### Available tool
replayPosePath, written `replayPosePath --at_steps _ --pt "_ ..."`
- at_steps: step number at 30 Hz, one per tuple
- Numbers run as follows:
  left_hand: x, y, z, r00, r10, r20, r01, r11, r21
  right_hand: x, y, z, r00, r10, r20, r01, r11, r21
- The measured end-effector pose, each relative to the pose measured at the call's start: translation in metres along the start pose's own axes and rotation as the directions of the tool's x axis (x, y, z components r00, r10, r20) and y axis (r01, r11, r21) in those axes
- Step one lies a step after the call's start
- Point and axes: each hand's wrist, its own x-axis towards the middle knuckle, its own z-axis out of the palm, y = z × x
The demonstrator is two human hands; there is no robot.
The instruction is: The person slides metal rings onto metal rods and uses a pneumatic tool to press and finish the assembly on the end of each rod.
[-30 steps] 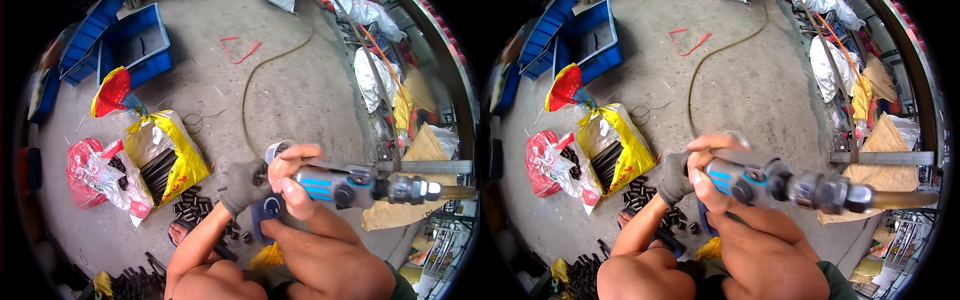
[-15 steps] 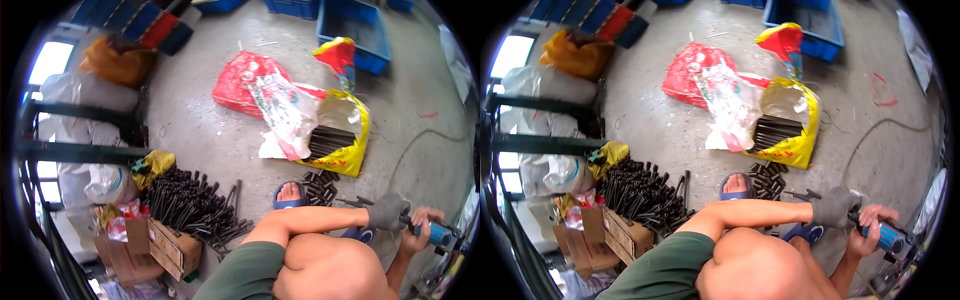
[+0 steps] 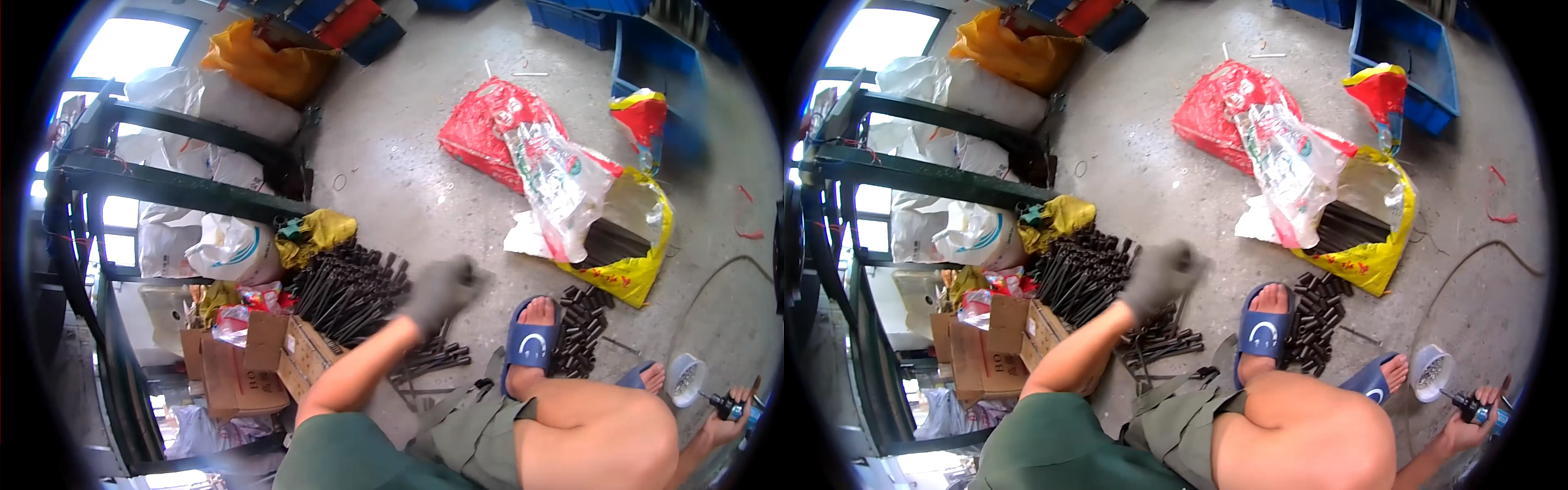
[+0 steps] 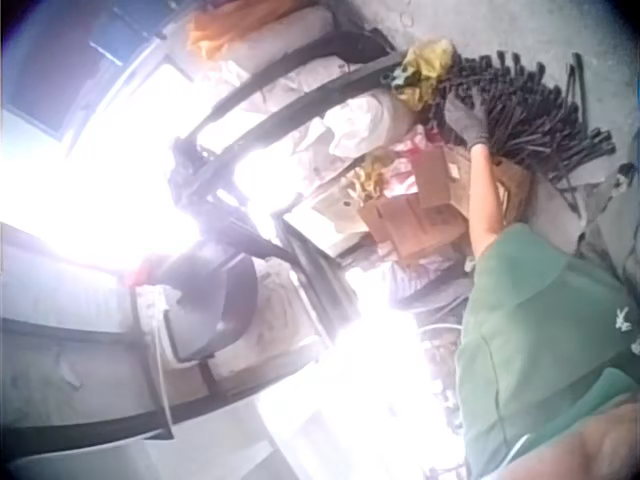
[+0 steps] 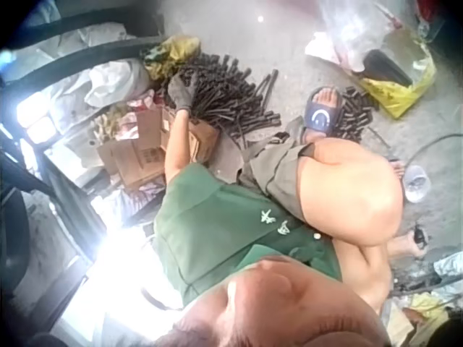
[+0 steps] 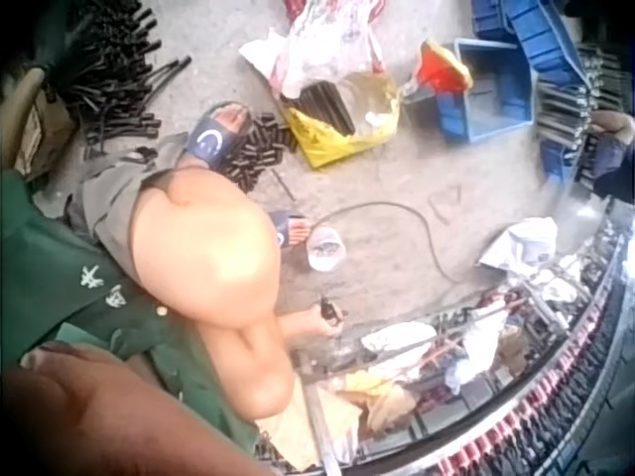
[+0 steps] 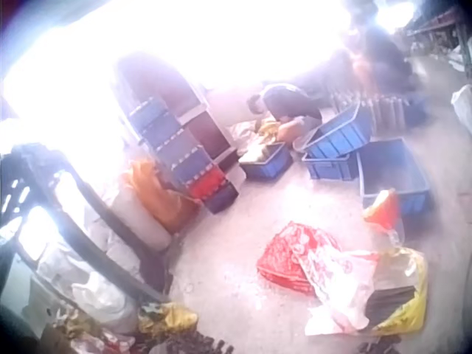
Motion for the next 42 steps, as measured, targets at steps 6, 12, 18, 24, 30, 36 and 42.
replayPosePath --at_steps 6,12,18,24,30,36,42 --pt "-0.063 -0.230 -0.085 0.819 -0.169 -0.548 0.372 0.884 0.283 -0.051 -0.015 0.092 0.992 0.103 0.079 -0.070 0.936 -0.344" --pt "-0.130 -0.356 -0.082 0.803 -0.170 -0.572 0.520 0.667 0.533 -0.142 -0.040 0.383 0.399 0.373 0.837 0.410 0.744 -0.527" --pt "-0.084 -0.358 -0.055 0.775 -0.359 -0.520 0.632 0.413 0.656 -0.123 -0.064 0.386 0.365 0.378 0.851 0.446 0.731 -0.516" --pt "0.005 -0.078 -0.023 0.743 0.417 -0.523 -0.197 0.884 0.425 -0.107 -0.098 0.372 0.319 0.749 0.580 0.867 0.017 -0.498" --pt "0.126 0.152 0.100 0.424 0.882 0.204 -0.859 0.463 -0.218 -0.094 -0.044 0.279 0.756 0.398 0.519 0.317 0.471 -0.823" --pt "0.188 0.157 0.220 0.596 0.766 0.241 -0.800 0.591 0.102 -0.025 0.221 0.158 0.687 0.243 0.685 0.624 0.288 -0.727" --pt "0.195 0.215 0.241 0.636 0.641 0.429 -0.736 0.671 0.087 -0.094 0.235 0.129 0.372 0.288 0.882 0.831 0.321 -0.455"
